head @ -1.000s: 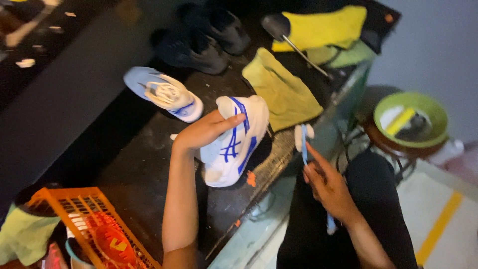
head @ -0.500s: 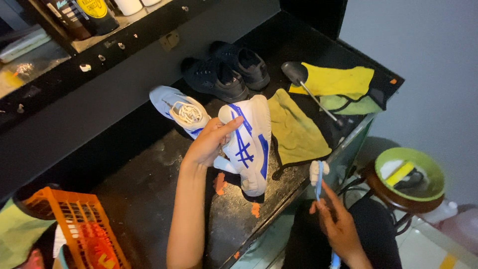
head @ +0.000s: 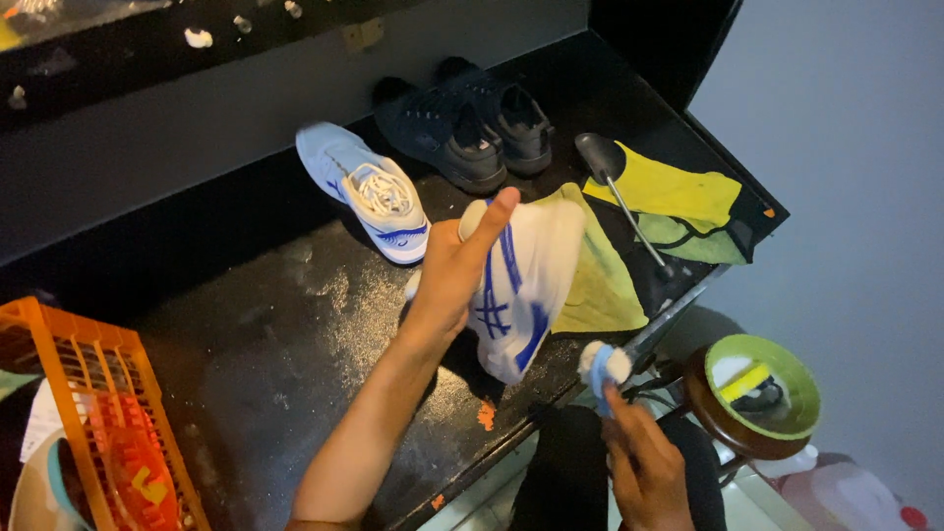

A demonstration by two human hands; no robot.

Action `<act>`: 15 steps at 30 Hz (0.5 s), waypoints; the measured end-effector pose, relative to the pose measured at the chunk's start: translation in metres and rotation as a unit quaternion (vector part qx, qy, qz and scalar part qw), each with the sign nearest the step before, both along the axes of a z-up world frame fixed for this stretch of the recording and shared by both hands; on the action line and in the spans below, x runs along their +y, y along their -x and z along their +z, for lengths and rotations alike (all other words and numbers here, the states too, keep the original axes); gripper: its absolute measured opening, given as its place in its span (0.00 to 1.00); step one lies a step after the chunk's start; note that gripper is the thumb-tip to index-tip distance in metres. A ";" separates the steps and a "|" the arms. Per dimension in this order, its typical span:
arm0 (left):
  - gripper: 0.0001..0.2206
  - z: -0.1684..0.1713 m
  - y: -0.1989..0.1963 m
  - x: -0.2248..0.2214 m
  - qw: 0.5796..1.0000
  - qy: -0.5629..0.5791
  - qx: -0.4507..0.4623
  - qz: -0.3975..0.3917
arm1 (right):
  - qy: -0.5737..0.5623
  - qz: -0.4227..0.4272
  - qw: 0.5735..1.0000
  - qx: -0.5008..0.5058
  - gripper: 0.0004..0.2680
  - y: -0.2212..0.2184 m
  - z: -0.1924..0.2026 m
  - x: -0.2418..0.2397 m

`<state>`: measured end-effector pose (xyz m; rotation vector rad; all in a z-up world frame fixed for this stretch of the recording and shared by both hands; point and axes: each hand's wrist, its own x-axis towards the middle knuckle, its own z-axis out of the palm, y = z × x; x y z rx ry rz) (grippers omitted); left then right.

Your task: The person cleans a pair of white sneakers by scrubbing the outer surfaces and interior with a brush and wiping them with a cloth.

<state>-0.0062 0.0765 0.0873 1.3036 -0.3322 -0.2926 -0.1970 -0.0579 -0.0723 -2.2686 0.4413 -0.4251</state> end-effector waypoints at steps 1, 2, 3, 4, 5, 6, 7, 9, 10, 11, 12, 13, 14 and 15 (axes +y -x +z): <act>0.22 0.002 0.002 -0.001 0.997 -0.043 -0.055 0.040 | 0.039 0.049 0.996 -0.069 0.21 0.002 0.000 0.001; 0.22 0.004 0.005 0.002 0.997 -0.040 -0.053 0.041 | 0.042 0.050 0.996 -0.066 0.21 0.003 -0.003 -0.004; 0.22 0.006 0.010 0.004 0.992 -0.077 -0.100 -0.003 | 0.091 0.079 0.980 -0.160 0.19 0.005 -0.008 -0.007; 0.22 0.007 0.014 0.005 0.982 -0.112 -0.147 -0.047 | 0.138 0.107 0.952 -0.251 0.18 0.007 -0.013 -0.011; 0.22 0.007 0.019 0.006 0.982 -0.112 -0.144 -0.052 | 0.138 0.103 0.953 -0.247 0.18 0.011 0.003 -0.006; 0.23 0.008 0.023 0.006 0.970 -0.142 -0.193 -0.047 | 0.160 0.068 0.948 -0.266 0.12 0.015 0.019 -0.002; 0.24 0.008 0.028 0.006 0.955 -0.169 -0.242 -0.040 | 0.183 0.035 0.941 -0.284 0.06 0.018 0.034 0.001; 0.25 0.000 0.026 0.003 0.930 -0.192 -0.314 -0.007 | 0.194 0.000 0.968 -0.156 0.05 0.028 0.019 -0.007; 0.26 -0.004 0.026 0.001 0.897 -0.214 -0.385 0.028 | 0.200 -0.033 0.979 -0.028 0.05 0.033 0.011 -0.011; 0.26 -0.002 0.027 0.000 0.897 -0.212 -0.387 0.026 | 0.202 -0.036 0.978 -0.028 0.05 0.031 0.024 -0.010; 0.23 0.000 0.029 -0.001 0.869 -0.180 -0.460 0.037 | 0.290 0.024 0.950 -0.111 0.11 0.029 0.036 -0.009; 0.21 0.001 0.031 -0.001 0.835 -0.148 -0.528 0.047 | 0.373 0.084 0.904 -0.190 0.18 0.028 0.049 -0.008; 0.21 0.000 0.030 -0.002 0.836 -0.146 -0.527 0.045 | 0.374 0.082 0.904 -0.188 0.18 0.026 0.058 -0.015; 0.21 -0.001 0.030 -0.003 0.821 -0.154 -0.546 0.064 | 0.312 0.091 0.931 -0.167 0.19 0.025 0.068 -0.020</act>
